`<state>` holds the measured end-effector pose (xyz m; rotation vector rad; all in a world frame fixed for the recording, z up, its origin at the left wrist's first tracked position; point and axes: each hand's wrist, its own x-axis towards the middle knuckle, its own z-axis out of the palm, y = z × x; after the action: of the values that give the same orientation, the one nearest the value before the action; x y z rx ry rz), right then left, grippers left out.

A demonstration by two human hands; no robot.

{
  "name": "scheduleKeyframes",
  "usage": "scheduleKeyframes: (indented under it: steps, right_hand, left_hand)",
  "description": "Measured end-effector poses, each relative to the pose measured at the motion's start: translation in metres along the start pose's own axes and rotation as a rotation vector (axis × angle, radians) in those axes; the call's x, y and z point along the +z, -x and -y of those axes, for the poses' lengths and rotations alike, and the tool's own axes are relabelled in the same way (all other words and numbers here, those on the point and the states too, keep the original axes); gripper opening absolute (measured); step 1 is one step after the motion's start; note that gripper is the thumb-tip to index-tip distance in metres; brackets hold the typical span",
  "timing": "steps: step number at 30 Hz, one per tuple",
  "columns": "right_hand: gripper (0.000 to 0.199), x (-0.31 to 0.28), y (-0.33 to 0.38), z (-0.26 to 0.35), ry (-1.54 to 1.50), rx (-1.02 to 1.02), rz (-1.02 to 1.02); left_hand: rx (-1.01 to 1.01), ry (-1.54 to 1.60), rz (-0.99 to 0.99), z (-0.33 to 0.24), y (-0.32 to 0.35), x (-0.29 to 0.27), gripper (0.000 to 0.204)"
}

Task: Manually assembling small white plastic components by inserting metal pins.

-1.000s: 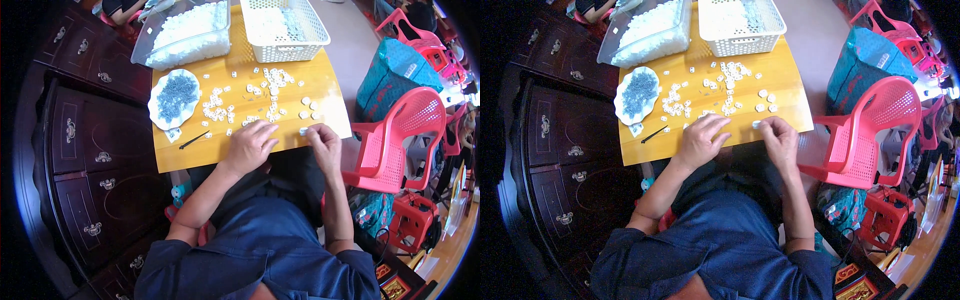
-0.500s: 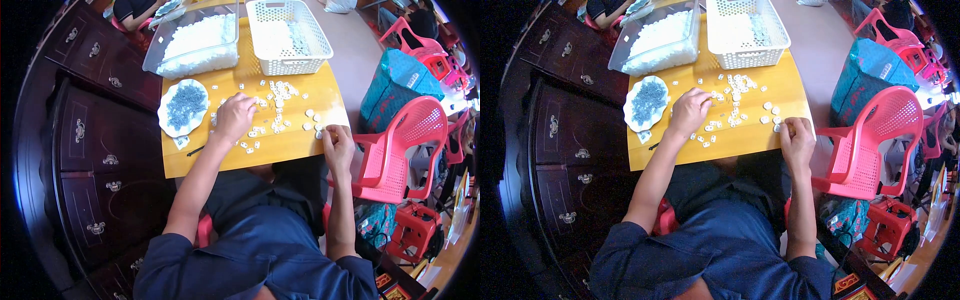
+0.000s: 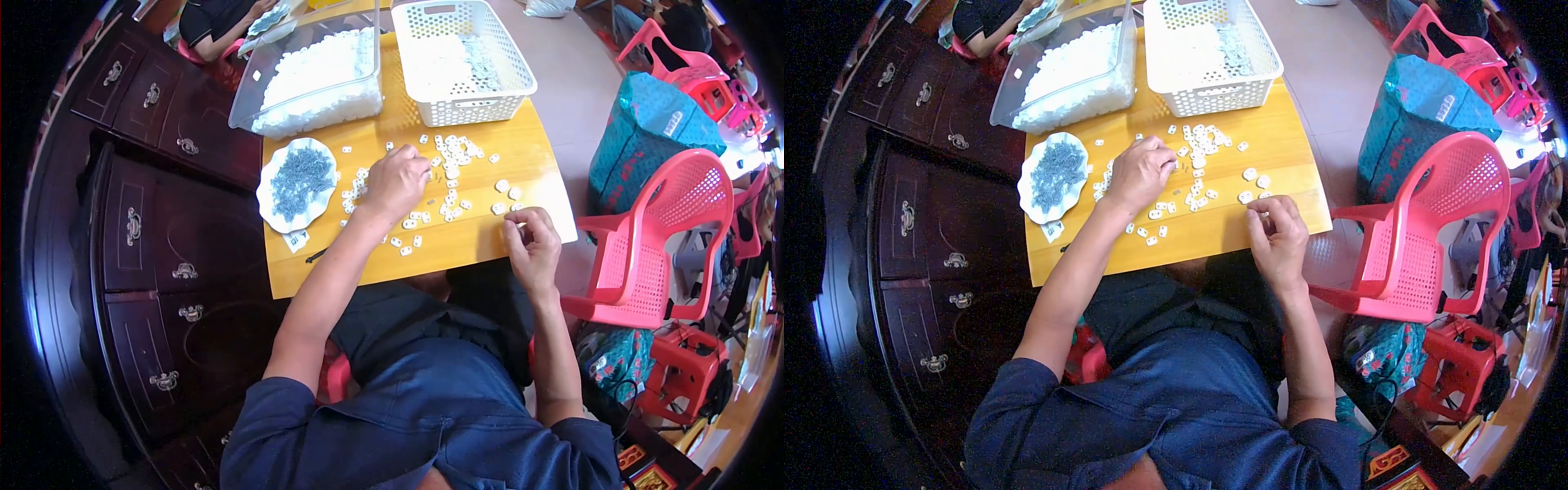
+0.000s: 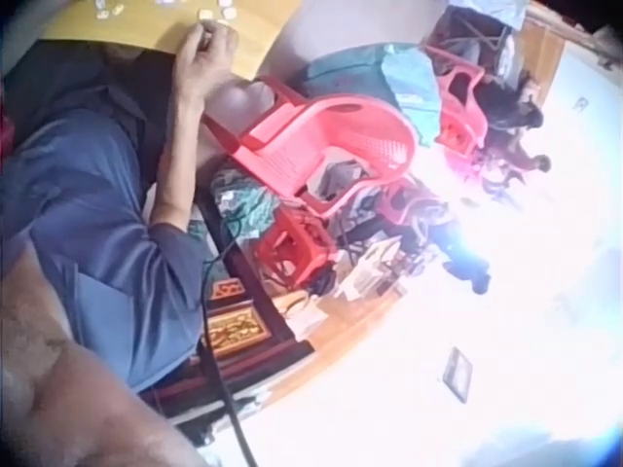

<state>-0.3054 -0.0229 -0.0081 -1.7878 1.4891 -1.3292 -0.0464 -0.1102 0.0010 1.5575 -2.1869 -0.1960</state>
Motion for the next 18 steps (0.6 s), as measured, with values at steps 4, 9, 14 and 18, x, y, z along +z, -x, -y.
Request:
scheduleKeyframes:
  steps: [4,9,14,18]
  right_hand:
    - [0.004,0.007,0.005,0.012,-0.106,0.042,0.069]
    - [0.021,0.020,0.020,0.005,-0.707,0.477,0.356]
    - [0.031,0.028,0.031,0.020,-1.053,0.803,0.458]
    - [0.024,0.031,0.038,0.016,-1.242,0.822,0.478]
  left_hand:
    - [0.017,0.054,-0.065,-0.001,0.005,-0.005,0.006]
    - [-0.033,0.417,-0.032,-0.042,0.030,-0.026,0.005]
    - [0.046,0.638,-0.006,-0.074,0.065,-0.026,0.005]
    - [0.065,0.613,-0.025,-0.077,0.079,-0.018,0.008]
